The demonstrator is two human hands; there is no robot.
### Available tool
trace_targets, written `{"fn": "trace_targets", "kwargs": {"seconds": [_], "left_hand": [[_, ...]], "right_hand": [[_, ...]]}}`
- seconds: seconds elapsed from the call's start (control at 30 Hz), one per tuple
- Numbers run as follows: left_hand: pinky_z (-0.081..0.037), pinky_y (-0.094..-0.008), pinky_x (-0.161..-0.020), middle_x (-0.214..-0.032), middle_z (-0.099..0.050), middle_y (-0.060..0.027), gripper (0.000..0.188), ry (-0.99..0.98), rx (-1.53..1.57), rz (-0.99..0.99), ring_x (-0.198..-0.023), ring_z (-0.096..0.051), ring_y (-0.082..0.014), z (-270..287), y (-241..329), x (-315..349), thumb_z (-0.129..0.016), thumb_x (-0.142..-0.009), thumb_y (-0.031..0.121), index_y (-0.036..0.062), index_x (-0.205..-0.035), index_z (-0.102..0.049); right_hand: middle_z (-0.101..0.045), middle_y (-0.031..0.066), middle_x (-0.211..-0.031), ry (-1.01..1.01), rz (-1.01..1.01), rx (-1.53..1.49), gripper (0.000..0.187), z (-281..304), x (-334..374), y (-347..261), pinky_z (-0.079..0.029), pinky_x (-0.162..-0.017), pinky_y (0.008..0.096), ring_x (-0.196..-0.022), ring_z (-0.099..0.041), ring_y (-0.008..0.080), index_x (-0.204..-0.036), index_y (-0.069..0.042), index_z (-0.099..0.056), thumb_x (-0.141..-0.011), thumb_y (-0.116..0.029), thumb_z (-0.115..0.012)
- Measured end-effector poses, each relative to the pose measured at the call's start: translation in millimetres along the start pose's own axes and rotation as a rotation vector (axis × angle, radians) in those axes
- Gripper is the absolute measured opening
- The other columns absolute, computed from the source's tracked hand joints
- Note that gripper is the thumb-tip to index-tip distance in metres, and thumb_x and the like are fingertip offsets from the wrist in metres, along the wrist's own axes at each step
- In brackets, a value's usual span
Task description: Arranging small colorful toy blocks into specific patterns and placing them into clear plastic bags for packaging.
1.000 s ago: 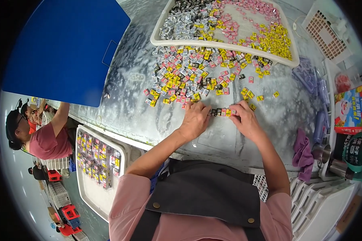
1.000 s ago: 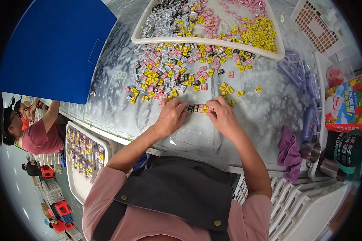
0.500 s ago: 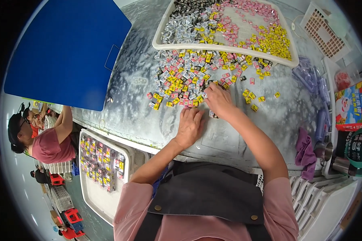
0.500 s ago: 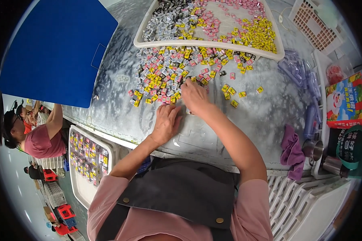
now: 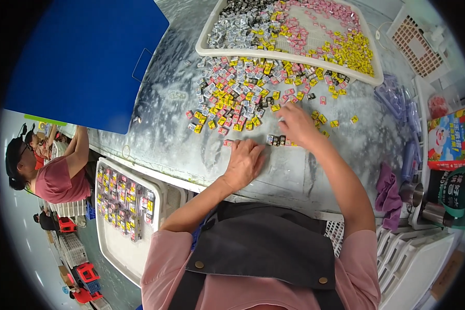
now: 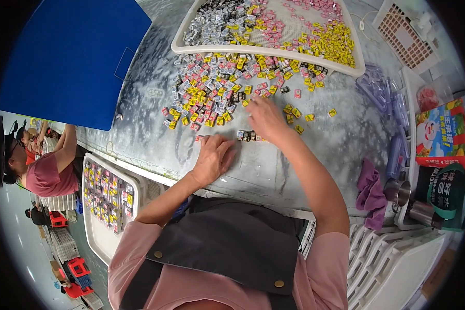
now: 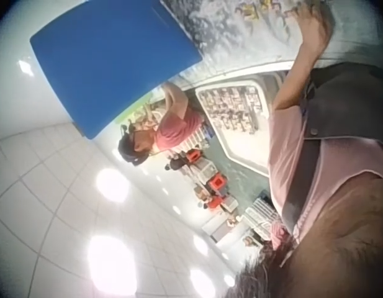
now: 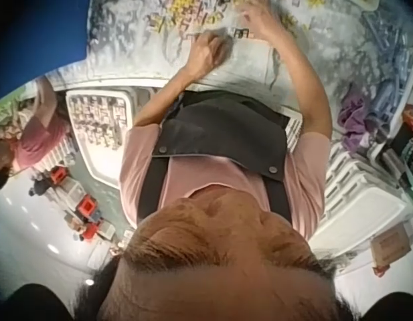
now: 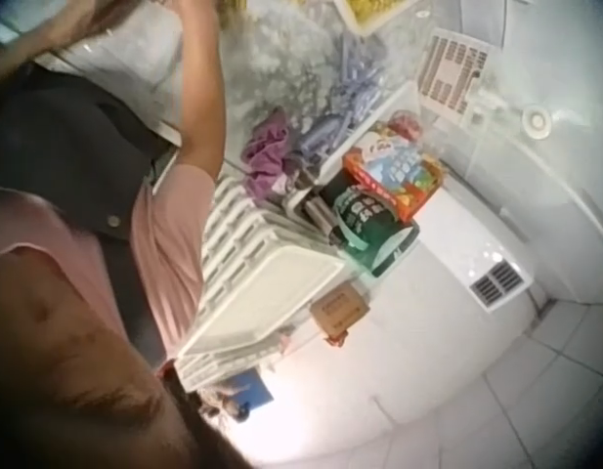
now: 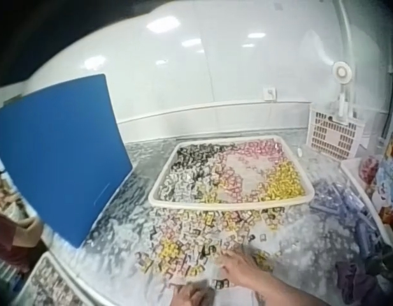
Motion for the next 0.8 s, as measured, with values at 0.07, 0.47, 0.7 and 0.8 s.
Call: {"fn": "trace_targets", "kwargs": {"seconds": [0.07, 0.47, 0.7, 0.8], "left_hand": [[-0.041, -0.0431, -0.088, -0.101, -0.06, -0.0121, 0.029, -0.021, 0.01, 0.006, -0.096, -0.057, -0.0303, 0, 4, 7, -0.073, -0.081, 0.007, 0.0027, -0.109, -0.066], [-0.043, -0.0404, -0.08, -0.097, -0.06, -0.012, 0.027, -0.038, 0.032, 0.164, -0.089, -0.059, -0.0303, -12, 1, 21, -0.071, -0.084, 0.005, 0.0015, -0.109, -0.064], [-0.047, -0.0415, -0.078, -0.1, -0.06, -0.0146, 0.032, -0.13, 0.045, 0.116, -0.089, -0.059, -0.0336, 4, 23, 32, -0.075, -0.083, 0.012, 0.0016, -0.111, -0.063], [-0.048, -0.0425, -0.078, -0.1, -0.059, -0.015, 0.031, -0.164, 0.06, 0.151, -0.087, -0.06, -0.0348, -9, 14, 36, -0.075, -0.083, 0.011, 0.0021, -0.11, -0.063]], "right_hand": [[-0.059, 0.0141, -0.102, 0.113, -0.036, -0.237, 0.021, 23, 14, 16, -0.054, -0.08, 0.0378, -0.092, -0.064, 0.0311, -0.104, 0.0, -0.061, -0.085, -0.005, -0.07], [-0.056, 0.0135, -0.105, 0.084, -0.045, -0.191, 0.031, 31, 103, 18, -0.052, -0.077, 0.0385, -0.091, -0.062, 0.0315, -0.112, 0.0, -0.059, -0.083, 0.0, -0.071], [-0.055, 0.0151, -0.112, 0.054, -0.118, -0.137, 0.038, 28, 98, 15, -0.052, -0.081, 0.0415, -0.095, -0.061, 0.0346, -0.119, 0.001, -0.058, -0.083, -0.001, -0.072], [-0.055, 0.0151, -0.112, 0.033, -0.126, -0.183, 0.039, 23, 92, 19, -0.052, -0.081, 0.0411, -0.094, -0.062, 0.0345, -0.12, 0.001, -0.058, -0.084, -0.002, -0.071]]}}
Point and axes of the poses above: each hand's wrist, its own x-axis away from the middle knuckle, its own z-axis out of the back of the hand, y = z × x, the point moved 9 cm from there along -x, towards the middle knuckle
